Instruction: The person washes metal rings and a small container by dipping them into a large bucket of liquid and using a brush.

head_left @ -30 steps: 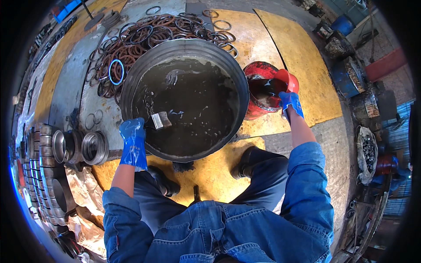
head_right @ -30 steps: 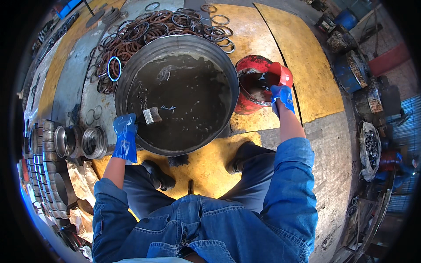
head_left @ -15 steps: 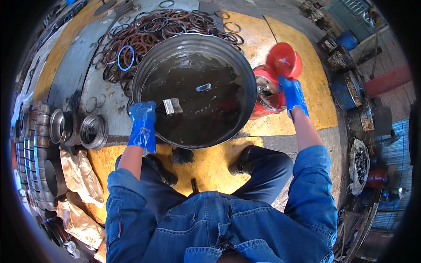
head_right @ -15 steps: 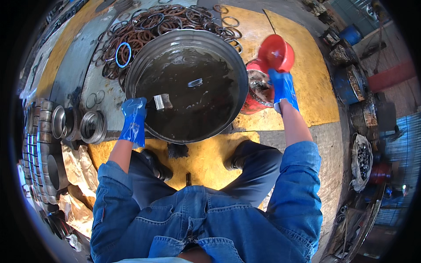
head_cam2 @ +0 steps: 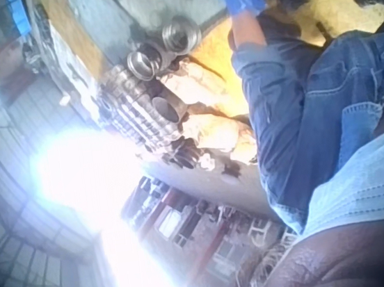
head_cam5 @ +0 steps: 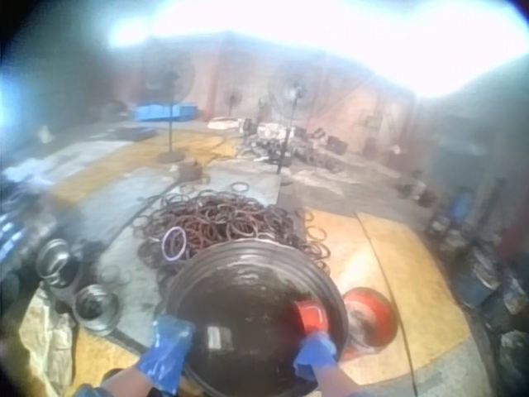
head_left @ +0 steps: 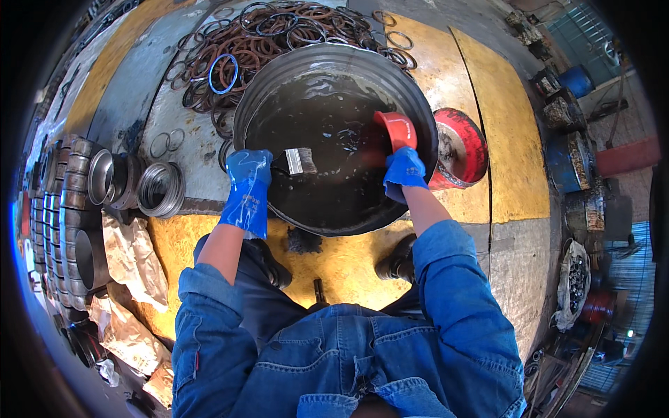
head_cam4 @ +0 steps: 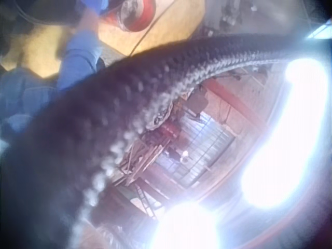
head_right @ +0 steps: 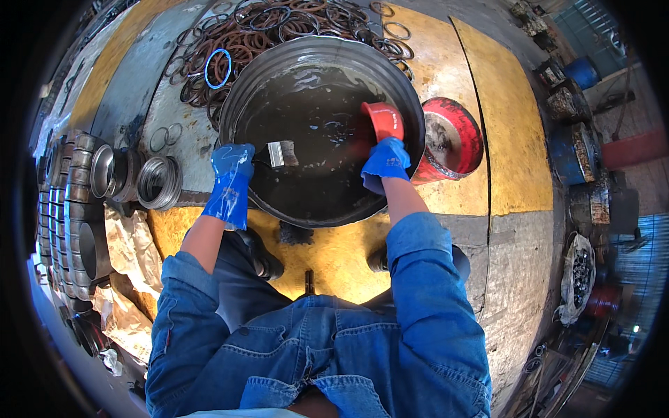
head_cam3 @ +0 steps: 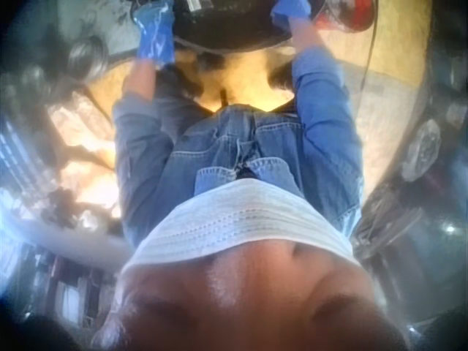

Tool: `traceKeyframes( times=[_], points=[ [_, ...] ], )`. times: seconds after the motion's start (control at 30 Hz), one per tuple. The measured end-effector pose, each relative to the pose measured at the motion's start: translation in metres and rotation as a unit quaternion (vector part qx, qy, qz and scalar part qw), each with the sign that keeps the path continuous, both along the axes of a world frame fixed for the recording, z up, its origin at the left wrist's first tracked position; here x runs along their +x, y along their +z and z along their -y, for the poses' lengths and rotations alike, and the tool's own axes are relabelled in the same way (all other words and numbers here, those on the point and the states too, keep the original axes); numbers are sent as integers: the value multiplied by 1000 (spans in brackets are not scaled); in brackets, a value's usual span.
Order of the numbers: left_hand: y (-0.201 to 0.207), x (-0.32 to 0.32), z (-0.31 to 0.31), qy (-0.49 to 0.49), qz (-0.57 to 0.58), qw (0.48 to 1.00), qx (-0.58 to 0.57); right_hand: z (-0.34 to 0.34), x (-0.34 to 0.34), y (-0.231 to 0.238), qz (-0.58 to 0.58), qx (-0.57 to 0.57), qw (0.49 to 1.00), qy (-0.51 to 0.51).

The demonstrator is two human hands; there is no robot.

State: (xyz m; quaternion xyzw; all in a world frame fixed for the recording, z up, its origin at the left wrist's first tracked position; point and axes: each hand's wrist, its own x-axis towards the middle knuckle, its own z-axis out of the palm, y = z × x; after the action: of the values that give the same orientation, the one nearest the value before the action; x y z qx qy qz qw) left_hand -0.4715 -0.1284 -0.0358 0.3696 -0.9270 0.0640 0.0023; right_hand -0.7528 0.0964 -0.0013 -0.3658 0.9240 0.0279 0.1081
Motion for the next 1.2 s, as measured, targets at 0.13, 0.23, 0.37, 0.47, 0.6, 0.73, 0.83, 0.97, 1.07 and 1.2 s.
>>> traceKeyframes(
  times=[0.13, 0.23, 0.37, 0.47, 0.6, 0.73, 0.83, 0.97, 1.07, 1.2],
  points=[
    [-2, -8, -5, -28, -58, 998, -16, 0, -18, -96, 156, -199, 964, -79],
    [-3, -1, -6, -26, -57, 998, -27, 23, 26, -84, 295, -263, 909, -131],
    [-4, -1, -4, -26, -73, 996, -42, 26, 55, -41, 559, -329, 729, -219],
    [5, -4, -6, -25, -54, 998, -32, 39, 57, -61, 692, -335, 580, -270],
    [-2, 1, -3, -14, -77, 997, -24, 53, 68, -66, 714, -337, 556, -261],
    [-14, -9, 2, -12, -23, 999, -21, 50, 37, -77, 741, -368, 510, -235],
    [-21, -3, 11, 15, 32, 999, 1, 45, 19, -42, 750, -406, 474, -219],
    [-9, -7, 3, 2, 33, 999, -4, 11, -27, 14, 742, -449, 450, -209],
    [-9, -10, 3, 18, 28, 999, 8, -23, -66, 51, 695, -462, 512, -203],
    [-5, -10, 2, 7, 39, 999, 9, -78, -114, 72, 692, -488, 462, -263]
  ],
)
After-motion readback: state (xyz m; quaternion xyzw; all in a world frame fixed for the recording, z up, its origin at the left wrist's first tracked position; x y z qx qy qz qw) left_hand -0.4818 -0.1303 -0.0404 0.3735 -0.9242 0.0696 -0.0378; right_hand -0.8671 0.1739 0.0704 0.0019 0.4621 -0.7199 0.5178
